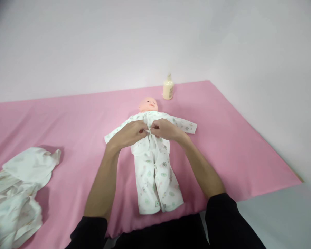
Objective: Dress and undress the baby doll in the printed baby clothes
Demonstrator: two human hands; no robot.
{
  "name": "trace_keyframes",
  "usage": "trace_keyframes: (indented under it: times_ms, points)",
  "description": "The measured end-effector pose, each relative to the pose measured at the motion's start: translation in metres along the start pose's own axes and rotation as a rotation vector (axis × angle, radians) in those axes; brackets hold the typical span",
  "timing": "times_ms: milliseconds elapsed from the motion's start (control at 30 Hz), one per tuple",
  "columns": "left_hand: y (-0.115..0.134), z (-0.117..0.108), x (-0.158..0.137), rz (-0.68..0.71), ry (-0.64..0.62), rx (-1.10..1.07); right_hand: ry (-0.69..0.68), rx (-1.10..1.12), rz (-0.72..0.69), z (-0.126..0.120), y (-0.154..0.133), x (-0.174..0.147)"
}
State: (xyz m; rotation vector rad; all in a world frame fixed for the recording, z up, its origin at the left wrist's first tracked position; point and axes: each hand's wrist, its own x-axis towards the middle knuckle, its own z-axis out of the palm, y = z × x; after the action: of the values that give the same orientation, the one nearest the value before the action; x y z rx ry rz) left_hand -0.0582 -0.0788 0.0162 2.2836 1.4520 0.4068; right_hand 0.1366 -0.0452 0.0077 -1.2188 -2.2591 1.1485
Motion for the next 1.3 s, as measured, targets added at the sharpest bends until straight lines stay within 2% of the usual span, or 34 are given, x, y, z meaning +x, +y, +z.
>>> trace_keyframes:
  times_ms: [200, 333, 500, 600, 700, 800, 900, 967, 1033, 1133, 1200, 1300]
  points:
    - [0.003, -0.002, -0.001, 0.033, 0.006, -0.064, 0.002, -0.186, -0.042, 0.007, 0.004, 0.006]
    - [-0.002, -0.012, -0.006, 0.011, 0.023, -0.085, 0.074, -0.189, -0.011, 0.0, 0.004, 0.003]
    - [-0.024, -0.036, -0.024, -0.212, 0.127, -0.088, 0.199, -0.121, 0.168, -0.034, 0.009, -0.016]
    - [-0.044, -0.049, -0.037, -0.376, 0.195, -0.046, 0.326, -0.13, 0.259, -0.056, 0.018, -0.027]
    - [-0.07, -0.054, -0.045, -0.555, 0.239, -0.014, 0.441, -0.171, 0.352, -0.074, 0.039, -0.032]
    - [-0.095, -0.05, -0.046, -0.702, 0.246, -0.022, 0.478, -0.249, 0.482, -0.083, 0.068, -0.031]
    - [-0.11, -0.04, -0.041, -0.74, 0.213, -0.007, 0.437, -0.358, 0.596, -0.082, 0.092, -0.024]
    - [-0.109, -0.034, -0.035, -0.672, 0.194, 0.002, 0.384, -0.439, 0.648, -0.077, 0.099, -0.017]
    - [-0.099, -0.028, -0.028, -0.556, 0.183, -0.018, 0.366, -0.511, 0.614, -0.069, 0.099, -0.009]
    - [-0.076, -0.02, -0.016, -0.388, 0.118, -0.098, 0.448, -0.542, 0.391, -0.056, 0.087, 0.003]
    - [-0.061, -0.015, -0.008, -0.319, 0.058, -0.123, 0.449, -0.431, 0.214, -0.044, 0.076, 0.01]
    - [-0.049, -0.007, 0.002, -0.277, 0.068, -0.057, 0.336, -0.227, 0.015, -0.025, 0.06, 0.019]
